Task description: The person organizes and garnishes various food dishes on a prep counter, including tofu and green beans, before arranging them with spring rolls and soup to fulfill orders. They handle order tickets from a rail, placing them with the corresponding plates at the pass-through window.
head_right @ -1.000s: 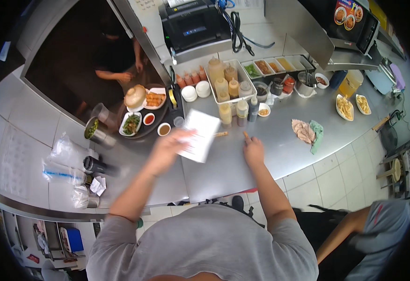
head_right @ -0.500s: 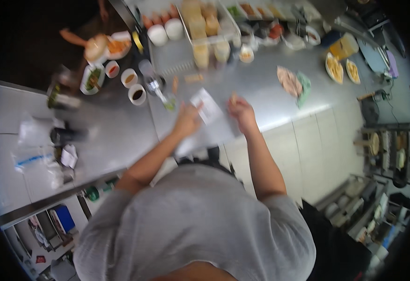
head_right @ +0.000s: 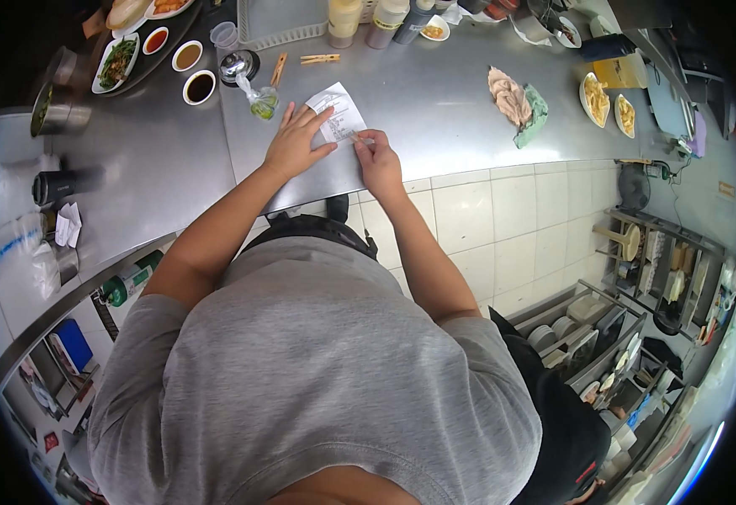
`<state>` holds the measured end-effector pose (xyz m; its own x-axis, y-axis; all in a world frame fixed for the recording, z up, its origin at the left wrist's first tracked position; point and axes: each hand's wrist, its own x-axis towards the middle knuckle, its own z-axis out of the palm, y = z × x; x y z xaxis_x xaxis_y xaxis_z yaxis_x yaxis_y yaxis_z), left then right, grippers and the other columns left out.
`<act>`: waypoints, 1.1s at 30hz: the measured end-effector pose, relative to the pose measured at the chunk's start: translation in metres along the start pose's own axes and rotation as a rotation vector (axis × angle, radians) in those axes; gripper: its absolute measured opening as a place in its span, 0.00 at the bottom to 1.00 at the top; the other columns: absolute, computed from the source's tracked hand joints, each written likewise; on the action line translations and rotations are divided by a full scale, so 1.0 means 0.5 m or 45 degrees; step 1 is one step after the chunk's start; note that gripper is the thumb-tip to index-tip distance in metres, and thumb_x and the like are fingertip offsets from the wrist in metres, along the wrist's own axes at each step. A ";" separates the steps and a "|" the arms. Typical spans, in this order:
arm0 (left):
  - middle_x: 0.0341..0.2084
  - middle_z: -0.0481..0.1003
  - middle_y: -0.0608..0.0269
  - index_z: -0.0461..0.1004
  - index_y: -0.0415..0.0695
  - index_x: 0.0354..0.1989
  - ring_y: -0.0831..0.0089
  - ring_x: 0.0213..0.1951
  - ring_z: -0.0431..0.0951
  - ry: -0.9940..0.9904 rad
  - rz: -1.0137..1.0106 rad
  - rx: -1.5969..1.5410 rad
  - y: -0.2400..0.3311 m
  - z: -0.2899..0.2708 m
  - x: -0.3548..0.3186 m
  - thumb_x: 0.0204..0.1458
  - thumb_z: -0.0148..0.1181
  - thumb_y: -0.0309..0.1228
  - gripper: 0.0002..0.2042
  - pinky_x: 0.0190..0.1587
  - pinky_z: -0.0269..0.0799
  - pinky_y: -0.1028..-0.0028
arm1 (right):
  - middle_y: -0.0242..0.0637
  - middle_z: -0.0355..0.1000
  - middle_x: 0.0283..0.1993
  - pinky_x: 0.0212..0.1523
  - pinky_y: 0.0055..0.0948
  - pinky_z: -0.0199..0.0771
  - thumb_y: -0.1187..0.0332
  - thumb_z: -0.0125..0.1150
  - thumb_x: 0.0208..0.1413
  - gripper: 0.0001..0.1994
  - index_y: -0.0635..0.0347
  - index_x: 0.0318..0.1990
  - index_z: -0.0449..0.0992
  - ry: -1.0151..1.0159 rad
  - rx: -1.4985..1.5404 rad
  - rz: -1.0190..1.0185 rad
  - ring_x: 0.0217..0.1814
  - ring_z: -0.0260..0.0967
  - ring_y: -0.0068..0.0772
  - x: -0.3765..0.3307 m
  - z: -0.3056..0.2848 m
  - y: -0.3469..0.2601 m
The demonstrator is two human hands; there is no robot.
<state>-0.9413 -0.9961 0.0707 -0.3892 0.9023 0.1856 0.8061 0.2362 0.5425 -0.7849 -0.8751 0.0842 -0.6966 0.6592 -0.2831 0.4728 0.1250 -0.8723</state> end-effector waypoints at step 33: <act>0.54 0.65 0.54 0.63 0.44 0.58 0.62 0.65 0.52 -0.034 -0.020 0.060 -0.004 0.002 0.005 0.43 0.62 0.42 0.32 0.67 0.36 0.55 | 0.46 0.73 0.26 0.27 0.42 0.71 0.69 0.53 0.55 0.05 0.56 0.37 0.70 0.328 -0.516 -0.306 0.27 0.72 0.49 0.009 0.040 -0.014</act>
<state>-0.9436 -0.9939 0.0692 -0.3904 0.9074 0.1554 0.8206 0.2664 0.5056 -0.8019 -0.8878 0.0812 -0.6800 0.7310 0.0571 0.5222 0.5376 -0.6620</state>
